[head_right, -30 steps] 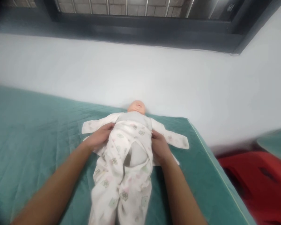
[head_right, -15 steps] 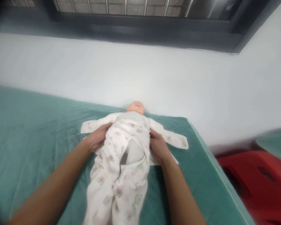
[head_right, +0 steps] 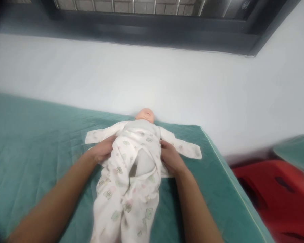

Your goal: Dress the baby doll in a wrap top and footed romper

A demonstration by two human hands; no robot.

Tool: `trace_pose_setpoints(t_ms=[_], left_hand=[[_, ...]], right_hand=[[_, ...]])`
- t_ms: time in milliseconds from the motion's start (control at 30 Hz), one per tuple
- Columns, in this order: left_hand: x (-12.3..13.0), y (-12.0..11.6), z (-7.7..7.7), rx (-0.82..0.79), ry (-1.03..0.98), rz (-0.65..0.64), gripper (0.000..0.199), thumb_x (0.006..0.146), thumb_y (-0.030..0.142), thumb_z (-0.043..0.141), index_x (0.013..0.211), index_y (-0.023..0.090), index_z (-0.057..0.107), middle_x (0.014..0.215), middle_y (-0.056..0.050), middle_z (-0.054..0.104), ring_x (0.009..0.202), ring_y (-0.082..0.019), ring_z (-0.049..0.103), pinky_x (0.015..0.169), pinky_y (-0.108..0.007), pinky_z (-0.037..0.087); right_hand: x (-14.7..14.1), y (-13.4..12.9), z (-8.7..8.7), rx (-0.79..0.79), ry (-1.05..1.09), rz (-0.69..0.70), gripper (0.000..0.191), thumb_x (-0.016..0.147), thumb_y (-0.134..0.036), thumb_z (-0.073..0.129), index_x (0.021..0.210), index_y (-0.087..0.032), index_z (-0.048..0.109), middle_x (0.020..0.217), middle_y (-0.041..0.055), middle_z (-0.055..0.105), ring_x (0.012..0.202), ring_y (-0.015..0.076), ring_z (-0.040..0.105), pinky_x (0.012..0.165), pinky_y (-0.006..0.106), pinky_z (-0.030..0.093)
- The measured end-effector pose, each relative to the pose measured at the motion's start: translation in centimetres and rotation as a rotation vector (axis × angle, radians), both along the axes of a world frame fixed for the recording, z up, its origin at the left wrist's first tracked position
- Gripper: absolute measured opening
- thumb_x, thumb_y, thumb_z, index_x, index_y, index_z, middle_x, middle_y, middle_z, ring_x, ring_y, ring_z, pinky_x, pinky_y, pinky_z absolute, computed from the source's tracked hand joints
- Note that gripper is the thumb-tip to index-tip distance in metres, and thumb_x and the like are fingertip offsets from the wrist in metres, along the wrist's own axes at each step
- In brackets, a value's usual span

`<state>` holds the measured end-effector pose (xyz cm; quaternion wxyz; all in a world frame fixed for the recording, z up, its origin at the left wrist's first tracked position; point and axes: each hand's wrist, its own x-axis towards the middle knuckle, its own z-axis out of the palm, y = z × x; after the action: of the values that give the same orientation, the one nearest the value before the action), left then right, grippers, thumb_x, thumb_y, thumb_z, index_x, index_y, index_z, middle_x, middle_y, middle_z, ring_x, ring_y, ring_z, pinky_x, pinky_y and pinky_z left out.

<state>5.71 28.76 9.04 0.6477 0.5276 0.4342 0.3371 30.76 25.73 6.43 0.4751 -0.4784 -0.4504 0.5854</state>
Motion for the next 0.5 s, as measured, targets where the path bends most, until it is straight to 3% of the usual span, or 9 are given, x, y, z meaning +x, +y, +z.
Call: trace_pose_setpoints(t_ms=[267,500], left_hand=[[0.09,0.33,-0.72,-0.052,-0.084,0.098,0.028,0.061,0.019,0.074,0.088,0.015,0.071,0.086,-0.008,0.076,0.091,-0.025,0.069,0.078,-0.032,0.055],[0.00,0.63,-0.99,-0.083,-0.097,0.020,0.021,0.058,0.017,0.074,0.080,0.014,0.073,0.076,-0.009,0.075,0.088,-0.031,0.070,0.074,-0.036,0.055]], right_hand=[[-0.03,-0.23,-0.50,0.119,-0.007,-0.005,0.039,0.075,-0.027,0.075,0.113,-0.025,0.072,0.101,0.0031,0.077,0.100,0.0253,0.068,0.090,0.037,0.052],[-0.56,-0.34,-0.47,0.184,-0.019,-0.052,0.043,0.073,-0.032,0.075,0.115,-0.025,0.072,0.099,0.0044,0.077,0.099,0.0277,0.068,0.090,0.041,0.053]])
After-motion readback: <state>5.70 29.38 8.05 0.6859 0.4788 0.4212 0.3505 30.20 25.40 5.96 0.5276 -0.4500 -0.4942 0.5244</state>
